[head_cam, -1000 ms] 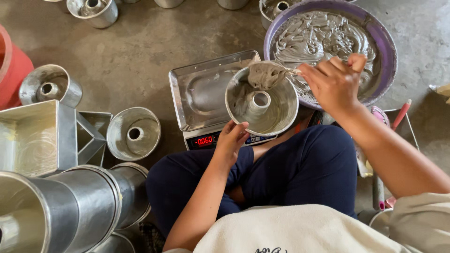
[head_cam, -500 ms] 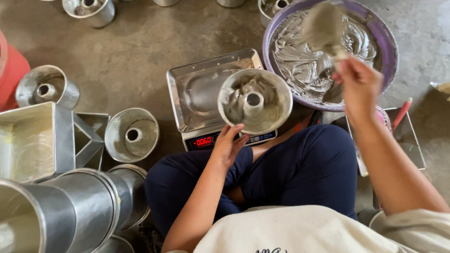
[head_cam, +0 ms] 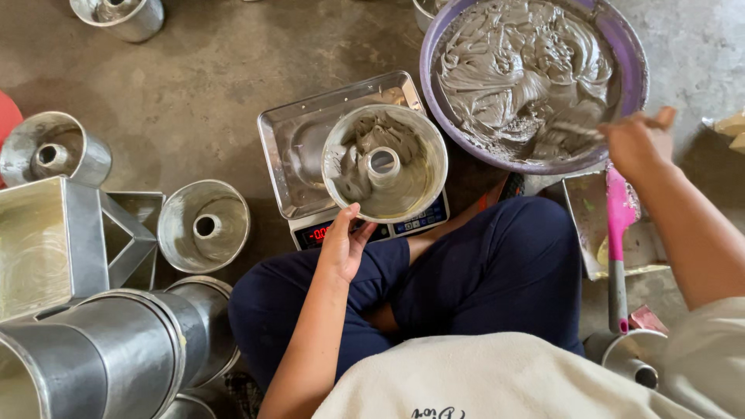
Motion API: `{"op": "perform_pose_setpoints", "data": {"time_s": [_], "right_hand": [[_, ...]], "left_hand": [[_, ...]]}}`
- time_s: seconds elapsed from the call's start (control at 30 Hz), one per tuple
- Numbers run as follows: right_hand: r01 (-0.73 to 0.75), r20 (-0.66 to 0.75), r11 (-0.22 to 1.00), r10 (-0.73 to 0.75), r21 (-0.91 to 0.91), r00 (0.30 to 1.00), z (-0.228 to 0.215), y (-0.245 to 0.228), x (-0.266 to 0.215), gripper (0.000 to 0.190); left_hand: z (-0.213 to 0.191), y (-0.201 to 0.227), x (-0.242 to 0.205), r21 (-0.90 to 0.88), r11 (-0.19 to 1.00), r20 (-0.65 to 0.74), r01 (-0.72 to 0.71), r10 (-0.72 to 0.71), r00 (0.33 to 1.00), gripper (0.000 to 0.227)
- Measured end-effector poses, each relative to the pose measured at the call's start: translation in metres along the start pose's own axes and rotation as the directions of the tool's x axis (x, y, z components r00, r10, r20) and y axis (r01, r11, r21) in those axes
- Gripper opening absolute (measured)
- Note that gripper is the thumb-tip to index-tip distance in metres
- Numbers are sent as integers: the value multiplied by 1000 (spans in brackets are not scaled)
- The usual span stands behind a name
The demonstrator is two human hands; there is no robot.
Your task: The person scoops a gray paste from a large purple bowl and fills multiple metal molds placed on a digital scale. They use a ladle to transfer the paste and a spatula to smooth the surface inside each mold before moving it aside.
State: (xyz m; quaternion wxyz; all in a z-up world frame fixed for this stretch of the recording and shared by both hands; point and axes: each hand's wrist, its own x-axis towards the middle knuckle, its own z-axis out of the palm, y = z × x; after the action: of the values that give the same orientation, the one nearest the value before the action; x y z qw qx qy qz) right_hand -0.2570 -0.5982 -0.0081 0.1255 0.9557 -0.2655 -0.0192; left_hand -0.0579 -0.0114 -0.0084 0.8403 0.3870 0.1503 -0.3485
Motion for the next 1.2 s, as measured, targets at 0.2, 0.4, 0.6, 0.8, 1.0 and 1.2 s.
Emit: {"op": "perform_pose_setpoints", "data": {"time_s": [0.2,0.4,0.6,0.8,1.0,1.2], "right_hand": [[-21,260,954,-60,300,964,-43,-43,11,42],[-416,389,403,152,815,909,-125,-138,-24,38],[354,-584,748,56,562,810,-217,-230,-44,16],[458,-768,887,-251,62,589,-253,-263,-46,6],[500,-749,857,-250,123,613,-214,-293,-22,9],[-5,7,-15,147,1000,989,-178,-338,6,19]], "left_hand": [[4,-4,-5,75,997,6,6,-7,1000,32],[16,-15,-2,89,996,10,-1,0,1000,43],[42,-35,7,108,992,14,-58,57,998,71],[45,-22,-8,105,991,-25,-87,90,996,77],[31,-6,-10,55,989,-30,-137,139,990,69],[9,16,52,191,979,-82,-78,95,992,50]]}}
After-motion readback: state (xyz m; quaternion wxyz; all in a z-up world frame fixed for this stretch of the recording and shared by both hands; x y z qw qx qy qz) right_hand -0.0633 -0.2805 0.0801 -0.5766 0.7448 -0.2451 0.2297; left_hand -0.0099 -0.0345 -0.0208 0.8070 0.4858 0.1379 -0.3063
